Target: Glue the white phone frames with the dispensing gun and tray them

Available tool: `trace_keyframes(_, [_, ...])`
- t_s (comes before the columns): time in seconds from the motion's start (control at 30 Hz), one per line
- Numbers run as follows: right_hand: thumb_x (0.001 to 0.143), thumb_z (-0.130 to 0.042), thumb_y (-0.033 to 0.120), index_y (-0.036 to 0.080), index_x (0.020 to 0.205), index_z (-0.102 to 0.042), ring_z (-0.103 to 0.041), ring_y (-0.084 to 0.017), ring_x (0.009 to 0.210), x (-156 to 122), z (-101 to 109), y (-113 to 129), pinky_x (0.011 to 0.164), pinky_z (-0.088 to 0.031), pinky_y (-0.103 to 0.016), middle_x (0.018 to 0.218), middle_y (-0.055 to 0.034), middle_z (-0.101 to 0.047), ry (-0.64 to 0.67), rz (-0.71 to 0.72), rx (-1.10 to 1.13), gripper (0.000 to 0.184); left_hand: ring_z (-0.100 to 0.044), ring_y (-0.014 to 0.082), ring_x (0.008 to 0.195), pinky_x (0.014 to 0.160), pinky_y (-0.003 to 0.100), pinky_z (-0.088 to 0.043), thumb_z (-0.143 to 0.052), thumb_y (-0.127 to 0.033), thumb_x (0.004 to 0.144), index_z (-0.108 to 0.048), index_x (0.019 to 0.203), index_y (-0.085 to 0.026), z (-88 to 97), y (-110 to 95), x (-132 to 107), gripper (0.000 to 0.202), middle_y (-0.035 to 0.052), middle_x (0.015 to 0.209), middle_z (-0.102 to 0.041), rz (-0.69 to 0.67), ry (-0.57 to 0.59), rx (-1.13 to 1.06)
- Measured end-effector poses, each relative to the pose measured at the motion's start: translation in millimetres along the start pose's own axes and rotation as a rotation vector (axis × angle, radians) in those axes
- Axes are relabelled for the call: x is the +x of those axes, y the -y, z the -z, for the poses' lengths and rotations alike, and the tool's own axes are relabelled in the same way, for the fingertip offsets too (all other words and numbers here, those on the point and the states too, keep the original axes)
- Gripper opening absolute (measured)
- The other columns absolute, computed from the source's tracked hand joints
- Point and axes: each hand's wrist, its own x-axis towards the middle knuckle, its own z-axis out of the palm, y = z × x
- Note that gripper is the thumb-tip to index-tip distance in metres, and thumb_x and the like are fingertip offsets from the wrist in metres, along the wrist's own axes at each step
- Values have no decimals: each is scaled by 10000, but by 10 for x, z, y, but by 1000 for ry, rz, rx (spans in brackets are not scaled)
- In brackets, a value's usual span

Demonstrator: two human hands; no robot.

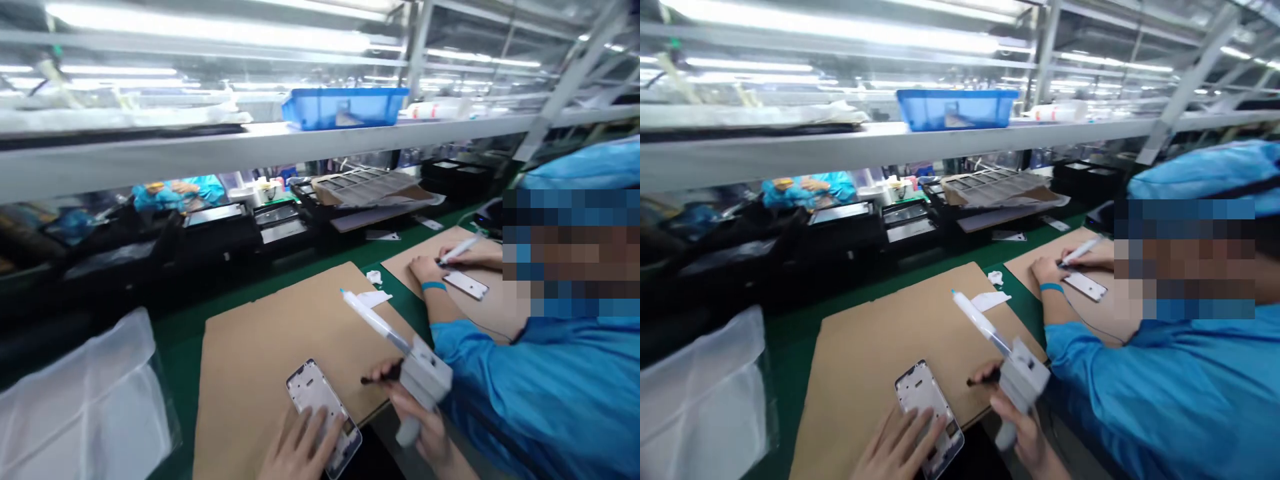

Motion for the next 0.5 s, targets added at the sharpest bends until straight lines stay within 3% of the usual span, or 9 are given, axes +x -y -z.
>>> trace_keyframes(0.03, [806,-982,777,311,1122,-832,-784,-324,1195,-84,-129,-135,1157,-689,-599,1141,-106,-785,85,-65,137,582,-690,434,1589,1401,593,-471,-517,-960,1129,-207,1980,-388,50,82,66,1071,91,1819,-636,-9,45,-9])
trace_keyframes(0.1, [717,-1032,659,283,1125,-823,-787,-336,1195,-98,-273,-302,1301,-609,-653,1140,-93,-781,134,-182,327,593,-553,482,1718,1439,726,-380,-464,-972,1136,-195,1984,-346,252,259,327,1087,129,1896,-528,68,161,-46])
trace_keyframes(0.17, [709,-1030,548,239,1188,-807,-778,-319,1202,-25,-282,-380,1372,-554,-658,1149,-96,-774,107,-277,428,613,-514,493,1747,1448,821,-295,-425,-948,1162,-207,1983,-320,505,432,622,1056,184,1896,-518,242,200,-52])
trace_keyframes(0.23, [701,-1025,476,231,1227,-804,-775,-310,1199,49,-223,-421,1361,-569,-655,1155,-95,-769,74,-345,469,621,-394,481,1823,1462,858,-209,-387,-872,1215,-160,1990,-283,737,555,786,999,217,1956,-403,440,174,-30])
trace_keyframes(0.3, [696,-1019,460,236,1216,-806,-771,-301,1198,88,-149,-437,1347,-590,-642,1171,-92,-762,45,-397,467,605,-359,427,1849,1487,836,-169,-350,-808,1253,-83,1993,-271,917,548,775,952,211,1983,-348,474,173,-62])
trace_keyframes(0.37, [690,-1020,479,230,1159,-807,-766,-297,1196,83,-95,-426,1360,-585,-644,1163,-91,-752,15,-411,451,572,-392,373,1841,1514,773,-198,-355,-778,1268,-84,1992,-281,1030,406,636,919,182,1983,-365,433,219,-116])
trace_keyframes(0.5, [645,-1047,496,212,1071,-814,-766,-314,1212,22,-110,-333,1415,-526,-678,1154,-92,-734,-37,-407,442,562,-460,362,1808,1478,625,-406,-447,-770,1259,-350,1938,-279,1075,86,216,844,161,1962,-422,380,386,-173])
